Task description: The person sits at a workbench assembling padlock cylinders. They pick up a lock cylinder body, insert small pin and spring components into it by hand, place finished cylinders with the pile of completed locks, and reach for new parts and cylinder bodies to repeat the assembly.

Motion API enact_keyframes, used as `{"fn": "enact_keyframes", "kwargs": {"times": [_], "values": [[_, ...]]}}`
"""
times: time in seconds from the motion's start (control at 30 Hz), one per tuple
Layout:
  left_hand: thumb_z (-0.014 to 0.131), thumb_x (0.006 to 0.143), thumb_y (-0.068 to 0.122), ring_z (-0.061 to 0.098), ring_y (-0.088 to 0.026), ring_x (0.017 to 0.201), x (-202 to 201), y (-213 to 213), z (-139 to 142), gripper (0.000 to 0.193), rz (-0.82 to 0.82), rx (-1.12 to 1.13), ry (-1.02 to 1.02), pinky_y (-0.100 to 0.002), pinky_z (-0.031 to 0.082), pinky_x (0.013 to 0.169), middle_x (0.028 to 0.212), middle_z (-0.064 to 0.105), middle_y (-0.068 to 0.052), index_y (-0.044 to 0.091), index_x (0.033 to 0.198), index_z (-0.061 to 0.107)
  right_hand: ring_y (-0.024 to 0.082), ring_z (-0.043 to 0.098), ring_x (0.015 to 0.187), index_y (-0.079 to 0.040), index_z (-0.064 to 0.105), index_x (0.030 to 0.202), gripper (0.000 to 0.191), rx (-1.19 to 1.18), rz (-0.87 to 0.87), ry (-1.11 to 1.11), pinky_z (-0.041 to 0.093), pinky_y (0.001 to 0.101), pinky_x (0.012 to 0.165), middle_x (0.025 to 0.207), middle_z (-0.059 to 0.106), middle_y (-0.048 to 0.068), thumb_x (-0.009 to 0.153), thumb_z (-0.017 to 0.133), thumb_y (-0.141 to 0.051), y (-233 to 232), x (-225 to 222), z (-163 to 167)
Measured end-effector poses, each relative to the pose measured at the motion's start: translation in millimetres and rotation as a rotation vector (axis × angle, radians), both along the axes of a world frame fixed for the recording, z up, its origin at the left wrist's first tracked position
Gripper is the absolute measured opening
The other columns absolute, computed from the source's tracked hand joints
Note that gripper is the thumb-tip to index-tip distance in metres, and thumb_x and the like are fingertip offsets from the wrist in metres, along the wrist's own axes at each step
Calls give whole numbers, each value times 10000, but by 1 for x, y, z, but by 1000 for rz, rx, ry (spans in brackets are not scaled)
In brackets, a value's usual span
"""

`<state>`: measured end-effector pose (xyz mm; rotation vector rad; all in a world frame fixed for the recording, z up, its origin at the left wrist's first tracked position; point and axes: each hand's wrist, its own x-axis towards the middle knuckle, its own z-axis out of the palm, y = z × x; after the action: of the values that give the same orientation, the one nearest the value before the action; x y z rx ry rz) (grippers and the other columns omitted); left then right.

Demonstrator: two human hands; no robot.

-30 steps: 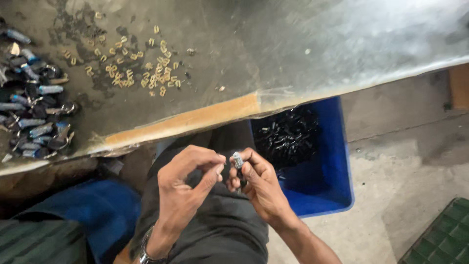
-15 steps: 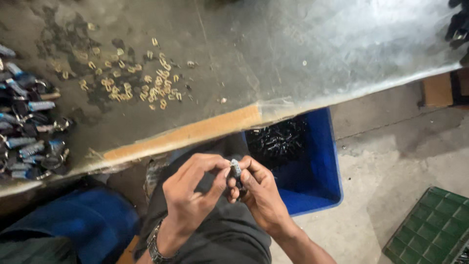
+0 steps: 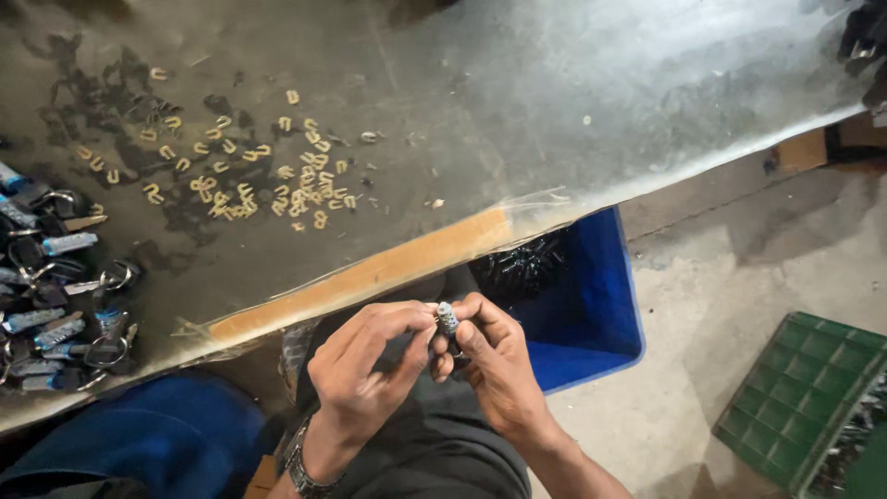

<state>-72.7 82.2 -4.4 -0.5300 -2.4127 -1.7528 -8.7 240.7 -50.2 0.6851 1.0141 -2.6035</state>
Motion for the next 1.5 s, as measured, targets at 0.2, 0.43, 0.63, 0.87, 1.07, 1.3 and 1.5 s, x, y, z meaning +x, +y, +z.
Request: {"fn": "enact_keyframes", "kwargs": {"times": [0.2,0.43,0.63,0.87,1.07,1.3,1.5], "values": [[791,852,-44,767,-224,887,0,-29,-9,210,42,51,69,-290,611,763,987,752,-114,13,1027,690,171,663,758,-10,574,1055,217,163,66,76,558,300,676,935,662,110,1004,692,-185,-21,-7,13],[801,866,-19,765,-221,889,5,-79,-18,211,112,146,106,-304,601,758,984,749,-95,26,1036,685,184,666,790,-9,567,1080,214,237,123,112,562,306,695,955,652,115,1008,689,-168,-66,-14,23],[807,867,-9,772,-211,869,1,-123,-7,216,168,175,142,-298,596,731,983,757,-78,35,1038,683,196,677,798,-3,573,1104,214,321,165,191,564,314,696,985,656,118,1013,686,-160,-107,-25,33],[796,872,-12,767,-230,887,1,-143,1,224,150,144,157,-303,592,756,1018,752,-85,32,1059,681,186,679,774,4,593,1066,188,395,238,204,560,305,687,985,671,120,999,687,-144,-117,-34,41],[821,830,34,751,-101,758,4,-141,2,386,72,347,-302,-245,608,678,982,775,-34,21,1194,694,183,683,787,11,607,1018,131,449,267,306,571,311,686,953,638,105,971,706,-61,-105,-30,38],[792,843,13,646,-201,1070,11,-132,3,244,-187,557,-387,-318,527,943,1141,646,-88,-3,1084,759,196,687,882,11,628,1012,154,409,404,452,581,327,787,990,660,107,935,753,-37,-92,-32,51],[742,864,12,663,-206,1048,12,-126,0,226,-241,674,-220,-341,519,974,1041,686,-110,13,1070,649,156,714,951,-20,682,1112,156,1563,125,608,555,313,849,1043,750,79,987,602,31,-10,-88,52]]}}
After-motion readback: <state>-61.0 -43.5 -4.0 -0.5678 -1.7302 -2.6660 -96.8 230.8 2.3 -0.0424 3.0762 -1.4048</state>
